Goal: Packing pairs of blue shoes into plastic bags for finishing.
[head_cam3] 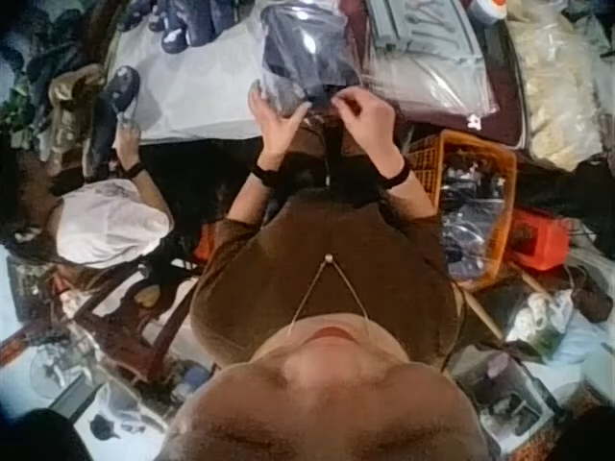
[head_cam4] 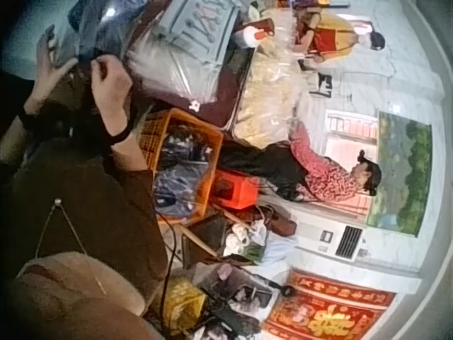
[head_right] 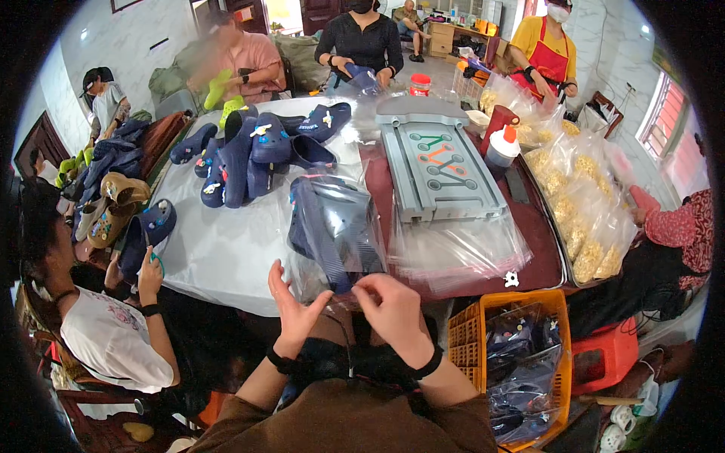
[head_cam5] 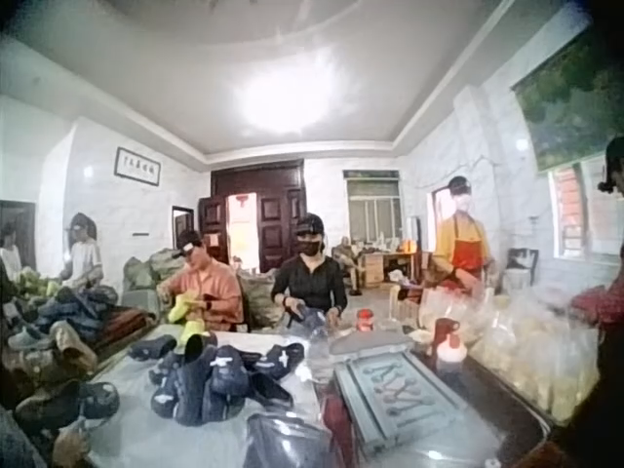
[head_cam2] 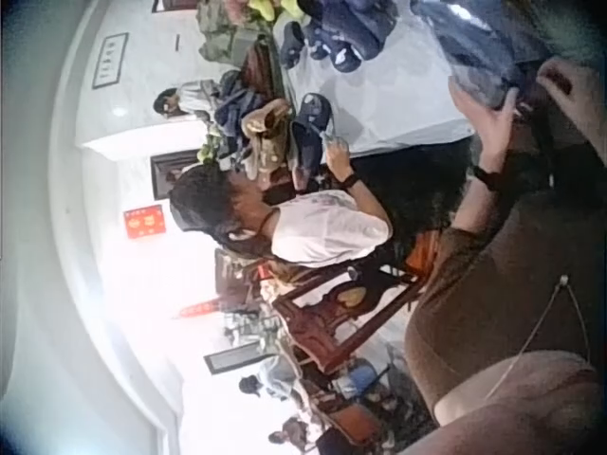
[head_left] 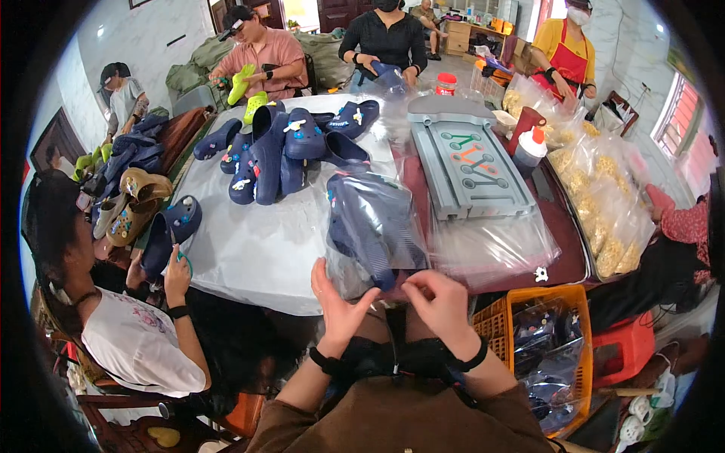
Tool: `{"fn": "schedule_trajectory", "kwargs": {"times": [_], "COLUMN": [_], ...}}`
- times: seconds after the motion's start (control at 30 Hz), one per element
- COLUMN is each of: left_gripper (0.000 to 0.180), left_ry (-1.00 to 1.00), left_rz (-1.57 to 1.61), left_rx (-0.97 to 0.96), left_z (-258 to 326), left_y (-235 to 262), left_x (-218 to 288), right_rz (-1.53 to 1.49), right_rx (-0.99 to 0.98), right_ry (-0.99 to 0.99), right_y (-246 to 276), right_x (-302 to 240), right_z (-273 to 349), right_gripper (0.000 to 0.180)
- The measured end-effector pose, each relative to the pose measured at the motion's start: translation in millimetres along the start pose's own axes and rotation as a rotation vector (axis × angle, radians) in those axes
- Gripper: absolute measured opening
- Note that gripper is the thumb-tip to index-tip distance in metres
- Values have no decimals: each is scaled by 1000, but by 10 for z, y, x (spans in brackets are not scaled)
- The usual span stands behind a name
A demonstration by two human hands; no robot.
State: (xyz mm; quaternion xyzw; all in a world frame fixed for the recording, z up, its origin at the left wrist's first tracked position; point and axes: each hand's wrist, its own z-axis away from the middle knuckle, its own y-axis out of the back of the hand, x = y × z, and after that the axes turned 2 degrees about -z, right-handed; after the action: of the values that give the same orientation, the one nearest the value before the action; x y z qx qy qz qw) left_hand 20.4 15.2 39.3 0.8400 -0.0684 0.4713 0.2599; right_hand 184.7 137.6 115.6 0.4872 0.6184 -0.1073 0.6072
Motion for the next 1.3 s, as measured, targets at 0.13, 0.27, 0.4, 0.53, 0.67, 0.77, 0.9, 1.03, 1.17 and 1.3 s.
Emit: {"fn": "schedule_trajectory", "kwargs": {"times": [0.13, 0.27, 0.4, 0.53, 0.67, 0.77, 0.9, 1.03, 1.17, 1.3], "left_gripper": [150, 153, 150, 146, 130, 117, 100, 88, 66, 59], "left_ry": [-133, -156, -119, -98, -81, 53, 138, 29, 76, 28], "left_rz": [-260, -353, -232, -91, 120, 326, 399, 308, 215, 146], "left_rx": [-81, -157, -177, -182, -275, -312, -292, -209, -158, -105], "left_z": [-64, -144, -235, -301, -328, -269, -194, -156, -96, -72], "left_y": [-25, -70, -26, -57, -103, -159, -258, -298, -356, -353], "left_x": [110, 120, -11, -204, -263, -255, -279, -277, -297, -272], "right_rz": [322, 179, -119, -220, -432, -318, -426, -194, -107, -98], "right_rx": [164, -73, -218, -342, -349, -288, -208, 17, 98, 99], "right_ry": [316, 255, 185, 88, -28, -3, -87, 82, 53, 28], "right_y": [171, 197, 85, -8, -181, -273, -356, -436, -417, -416], "right_x": [135, 646, 853, 831, 930, 969, 1000, 993, 962, 928], "right_z": [-211, -380, -448, -435, -388, -351, -296, -234, -245, -221], "right_gripper": [71, 104, 108, 99, 82, 59, 47, 42, 43, 42]}}
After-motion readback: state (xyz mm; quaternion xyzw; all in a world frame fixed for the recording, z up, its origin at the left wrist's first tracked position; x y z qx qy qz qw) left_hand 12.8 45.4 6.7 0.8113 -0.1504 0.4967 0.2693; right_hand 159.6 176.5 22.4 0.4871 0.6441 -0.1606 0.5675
